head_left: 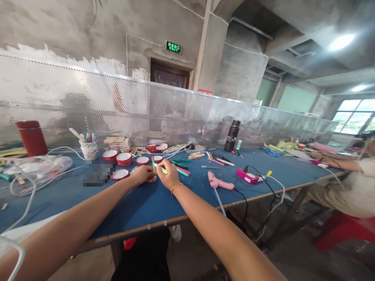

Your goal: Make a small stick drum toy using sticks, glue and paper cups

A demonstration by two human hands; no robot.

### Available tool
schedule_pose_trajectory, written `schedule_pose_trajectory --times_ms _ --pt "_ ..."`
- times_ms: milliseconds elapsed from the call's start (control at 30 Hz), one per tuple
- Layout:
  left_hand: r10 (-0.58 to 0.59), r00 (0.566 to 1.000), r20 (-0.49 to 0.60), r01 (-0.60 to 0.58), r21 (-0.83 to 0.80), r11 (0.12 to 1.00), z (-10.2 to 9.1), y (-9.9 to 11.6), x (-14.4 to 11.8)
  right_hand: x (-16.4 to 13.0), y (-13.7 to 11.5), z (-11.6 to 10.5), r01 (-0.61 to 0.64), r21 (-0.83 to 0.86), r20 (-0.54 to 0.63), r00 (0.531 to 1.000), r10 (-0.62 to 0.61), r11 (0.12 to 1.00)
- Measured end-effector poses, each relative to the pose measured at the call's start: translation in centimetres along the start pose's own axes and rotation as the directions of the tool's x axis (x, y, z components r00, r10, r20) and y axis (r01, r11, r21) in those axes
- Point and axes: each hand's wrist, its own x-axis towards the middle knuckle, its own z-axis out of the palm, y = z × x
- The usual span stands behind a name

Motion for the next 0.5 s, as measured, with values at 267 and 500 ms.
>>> schedule_pose_trajectory --times_ms 267,500 --pt "-0.001 0.999 -0.040 0.003 0.036 0.999 0.14 0.09 -0.11 0.06 0.46 0.06 -0.044 -0.014 -0.062 0.997 0.043 0.999" --pt "0.015 1.000 -0.027 -0.014 0.037 0.999 -0.01 -0.10 0.02 -0.02 -0.03 -0.03 -0.012 -0.030 0.007 1.000 0.013 0.999"
